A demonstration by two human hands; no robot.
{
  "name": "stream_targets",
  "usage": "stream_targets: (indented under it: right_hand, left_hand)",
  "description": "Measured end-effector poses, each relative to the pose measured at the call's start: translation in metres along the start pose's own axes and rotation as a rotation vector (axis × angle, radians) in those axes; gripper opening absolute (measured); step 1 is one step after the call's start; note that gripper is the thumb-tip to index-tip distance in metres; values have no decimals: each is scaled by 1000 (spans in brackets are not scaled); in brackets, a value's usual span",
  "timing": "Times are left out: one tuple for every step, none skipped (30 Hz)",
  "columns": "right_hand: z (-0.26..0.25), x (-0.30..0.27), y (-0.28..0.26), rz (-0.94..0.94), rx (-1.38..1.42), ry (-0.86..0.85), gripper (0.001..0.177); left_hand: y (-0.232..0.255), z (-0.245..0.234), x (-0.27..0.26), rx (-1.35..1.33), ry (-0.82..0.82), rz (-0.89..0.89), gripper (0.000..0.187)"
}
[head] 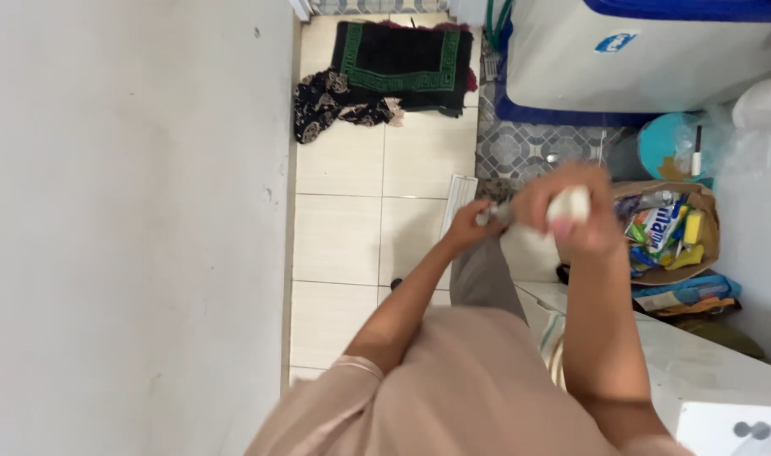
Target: Mop the tiled floor throughout the house.
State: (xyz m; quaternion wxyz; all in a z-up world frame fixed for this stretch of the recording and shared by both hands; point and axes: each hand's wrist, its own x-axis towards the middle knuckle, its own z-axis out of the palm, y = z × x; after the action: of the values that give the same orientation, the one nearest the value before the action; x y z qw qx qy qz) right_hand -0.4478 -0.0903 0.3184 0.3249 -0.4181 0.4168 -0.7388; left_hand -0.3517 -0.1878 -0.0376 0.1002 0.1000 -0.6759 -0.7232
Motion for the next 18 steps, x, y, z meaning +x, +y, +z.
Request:
stream_targets:
  right_hand:
    - [23, -5, -7, -9, -7, -7, 41]
    - [44, -10, -14, 44, -92, -85, 43]
    - [66, -20, -21, 105, -176, -154, 46]
    - [78, -26, -23, 104, -181, -153, 46]
    - [91, -37, -24, 151, -193, -195, 46]
    - [103, -48, -26, 198, -205, -237, 47]
    - [118, -56, -29, 203, -199, -243, 47]
    - [133, -64, -33, 136, -268, -189, 51]
    - [145, -69, -36, 60, -333, -145, 55]
    - [147, -73, -36, 58, -326, -160, 55]
    - [149, -77, -36, 105, -230, -188, 57]
    - [150, -82, -36, 153, -134, -217, 59]
    - [155, -86, -29, 154, -125, -229, 59]
    - [159, -91, -23, 124, -149, -214, 59]
    - [165, -98, -18, 98, -172, -196, 59]
    - [166, -109, 1, 106, -163, -203, 59]
    - [165, -117, 21, 79, -115, -200, 56]
    - [163, -125, 41, 53, -66, -197, 54]
  left_hand:
    - [-6, -6, -10, 2, 0, 13, 25]
    - [-13, -12, -18, 49, -8, 63, 28]
    - [-22, -14, -33, 91, -19, 106, 31]
    - [-13, -19, -35, 89, -22, 109, 31]
    - [-5, -21, -46, 178, -63, 87, 25]
    - [2, -23, -57, 267, -105, 65, 22]
    - [5, -25, -68, 265, -98, 59, 22]
    - [9, -27, -79, 354, -103, 69, 22]
    - [13, -32, -83, 449, -100, 82, 24]
    - [8, -42, -94, 454, -84, 81, 24]
    - [3, -49, -104, 488, -59, 89, 22]
    - [-3, -55, -113, 521, -34, 96, 19]
    - [-8, -75, -119, 526, -22, 90, 19]
    - [-14, -94, -127, 585, -51, 77, 8]
    - [-20, -109, -138, 639, -84, 59, 19]
    - [-18, -125, -153, 637, -75, 49, 19]
    - [-16, -144, -161, 696, -40, -47, 13]
    - [-14, -161, -169, 753, -5, -143, 8]
